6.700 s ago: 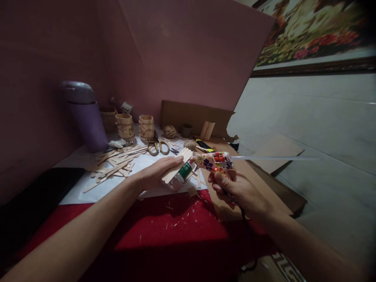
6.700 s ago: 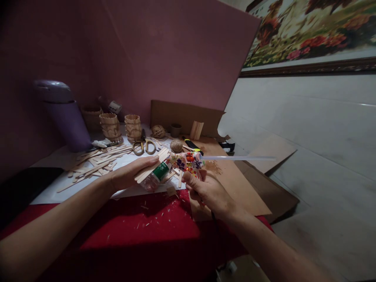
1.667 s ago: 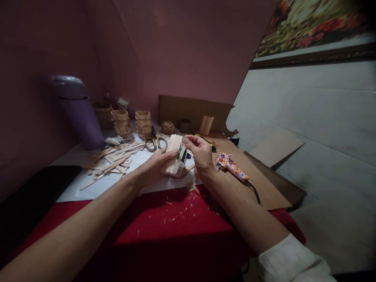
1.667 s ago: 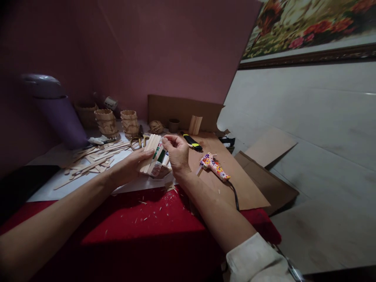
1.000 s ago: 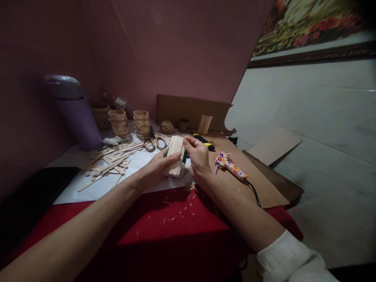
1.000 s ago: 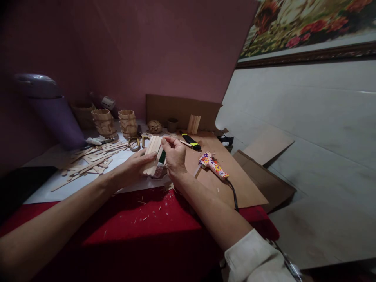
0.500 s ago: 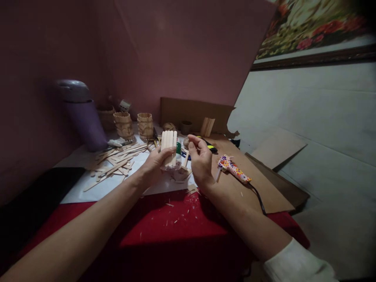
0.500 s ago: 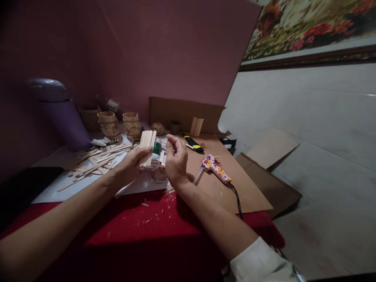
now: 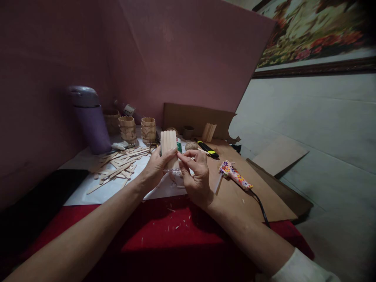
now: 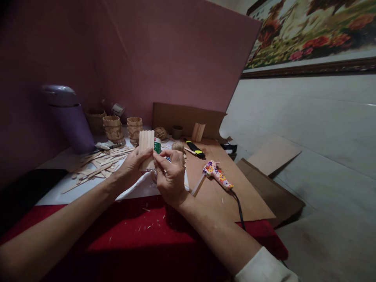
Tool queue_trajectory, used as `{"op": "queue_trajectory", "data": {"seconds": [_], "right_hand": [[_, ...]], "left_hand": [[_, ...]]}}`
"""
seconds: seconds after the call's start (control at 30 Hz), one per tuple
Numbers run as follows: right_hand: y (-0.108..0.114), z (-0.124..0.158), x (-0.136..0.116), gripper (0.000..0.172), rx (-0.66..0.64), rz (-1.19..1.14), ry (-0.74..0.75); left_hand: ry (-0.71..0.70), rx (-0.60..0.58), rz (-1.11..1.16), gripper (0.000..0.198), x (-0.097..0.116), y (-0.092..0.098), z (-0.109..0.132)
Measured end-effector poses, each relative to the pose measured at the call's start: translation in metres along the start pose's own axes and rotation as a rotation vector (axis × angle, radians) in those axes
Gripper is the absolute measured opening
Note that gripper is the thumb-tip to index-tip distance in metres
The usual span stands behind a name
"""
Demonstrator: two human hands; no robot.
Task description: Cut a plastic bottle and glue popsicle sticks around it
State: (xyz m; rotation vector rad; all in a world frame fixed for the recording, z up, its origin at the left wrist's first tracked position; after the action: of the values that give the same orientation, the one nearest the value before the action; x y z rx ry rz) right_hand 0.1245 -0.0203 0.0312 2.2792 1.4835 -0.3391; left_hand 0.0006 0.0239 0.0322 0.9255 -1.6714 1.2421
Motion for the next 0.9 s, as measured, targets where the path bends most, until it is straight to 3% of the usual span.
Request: {"op": "queue_trajectory", "data": {"seconds": [0.43,0.6,0.9], "right_hand": [[0.000,0.001,0.005,0.031,-0.039,-0.081,-0.038],[0.000,-0.002,0.005,0.029,-0.052,-0.072,-0.059],[0.000,0.000,-0.005,0.026,-0.074,-0.009,0.074]], "left_hand": [[0.021,0.004,-0.013,0.048,0.001,-0.002,0.000],[0.013,0.099,0.019,0.045,-0.002,0.003,-0.005],[0.036,0.210,0.027,0.041,0.002,0.003,-0.002]]}}
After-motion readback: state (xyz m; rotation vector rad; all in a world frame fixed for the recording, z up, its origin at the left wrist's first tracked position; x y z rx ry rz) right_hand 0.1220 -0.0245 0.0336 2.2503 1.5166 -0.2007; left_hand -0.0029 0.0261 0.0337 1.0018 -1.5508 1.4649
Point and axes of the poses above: each hand's wrist, its own z-axis away from the middle knuckle, its own y-axis out of the back of the hand, x = y × z, the point moved 3 cm from there along -z, towards the middle knuckle, and after that the axes turned 8 degrees about -z, right-handed, at the moved point
